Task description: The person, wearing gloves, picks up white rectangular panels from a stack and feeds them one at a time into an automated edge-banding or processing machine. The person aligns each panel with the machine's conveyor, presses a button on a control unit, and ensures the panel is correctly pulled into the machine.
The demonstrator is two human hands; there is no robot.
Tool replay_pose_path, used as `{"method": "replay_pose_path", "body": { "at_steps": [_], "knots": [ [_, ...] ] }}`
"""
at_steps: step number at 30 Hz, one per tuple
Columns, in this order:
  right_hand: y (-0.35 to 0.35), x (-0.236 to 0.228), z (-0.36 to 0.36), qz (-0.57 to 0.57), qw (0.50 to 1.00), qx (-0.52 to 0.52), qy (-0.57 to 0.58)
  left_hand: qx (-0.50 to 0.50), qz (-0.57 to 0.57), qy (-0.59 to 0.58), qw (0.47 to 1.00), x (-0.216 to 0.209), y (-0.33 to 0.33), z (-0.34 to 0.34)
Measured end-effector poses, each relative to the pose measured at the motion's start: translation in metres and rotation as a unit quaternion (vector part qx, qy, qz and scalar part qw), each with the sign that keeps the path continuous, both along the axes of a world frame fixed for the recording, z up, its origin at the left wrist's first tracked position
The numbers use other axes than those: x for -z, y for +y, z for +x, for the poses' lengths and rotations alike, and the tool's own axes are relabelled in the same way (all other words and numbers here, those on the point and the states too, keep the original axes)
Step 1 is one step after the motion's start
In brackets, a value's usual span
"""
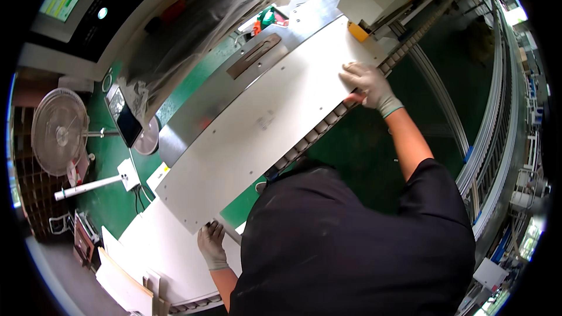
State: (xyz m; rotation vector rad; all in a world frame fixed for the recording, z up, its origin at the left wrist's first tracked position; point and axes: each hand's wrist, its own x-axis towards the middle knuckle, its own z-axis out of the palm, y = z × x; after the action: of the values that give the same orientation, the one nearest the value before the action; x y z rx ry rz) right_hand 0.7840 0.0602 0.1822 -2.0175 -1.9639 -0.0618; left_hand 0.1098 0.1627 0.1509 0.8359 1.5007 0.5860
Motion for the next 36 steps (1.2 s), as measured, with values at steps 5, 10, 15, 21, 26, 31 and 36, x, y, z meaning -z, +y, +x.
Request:
{"method": "replay_pose_path", "body": {
  "at_steps": [5, 10, 15, 21, 26, 31, 36],
  "knots": [
    [-0.023, 0.014, 0.044, 0.019, 0.994, 0.09, -0.065, 0.047, -0.065, -0.028, 0.996, -0.023, 0.001, 0.051],
    [-0.038, 0.023, 0.034, 0.191, 0.966, 0.167, -0.045, 0.207, -0.058, -0.001, 0.977, -0.037, 0.011, 0.092],
    [0.0, 0.018, -0.074, 0.183, 0.963, 0.153, 0.121, 0.322, 0.086, -0.001, 0.943, -0.06, 0.041, 0.122],
    [0.064, 0.019, -0.19, 0.149, 0.936, -0.062, 0.314, 0.437, 0.425, 0.235, 0.757, -0.038, 0.096, 0.191],
    [0.079, 0.016, -0.175, 0.133, 0.956, 0.04, 0.258, 0.518, 0.519, 0.325, 0.596, -0.009, 0.115, 0.251],
    [0.074, 0.025, -0.129, 0.154, 0.96, 0.084, 0.218, 0.494, 0.507, 0.365, 0.605, 0.009, 0.119, 0.288],
    [0.065, 0.027, -0.079, 0.153, 0.963, 0.147, 0.168, 0.487, 0.483, 0.375, 0.624, 0.012, 0.12, 0.288]
  ]
}}
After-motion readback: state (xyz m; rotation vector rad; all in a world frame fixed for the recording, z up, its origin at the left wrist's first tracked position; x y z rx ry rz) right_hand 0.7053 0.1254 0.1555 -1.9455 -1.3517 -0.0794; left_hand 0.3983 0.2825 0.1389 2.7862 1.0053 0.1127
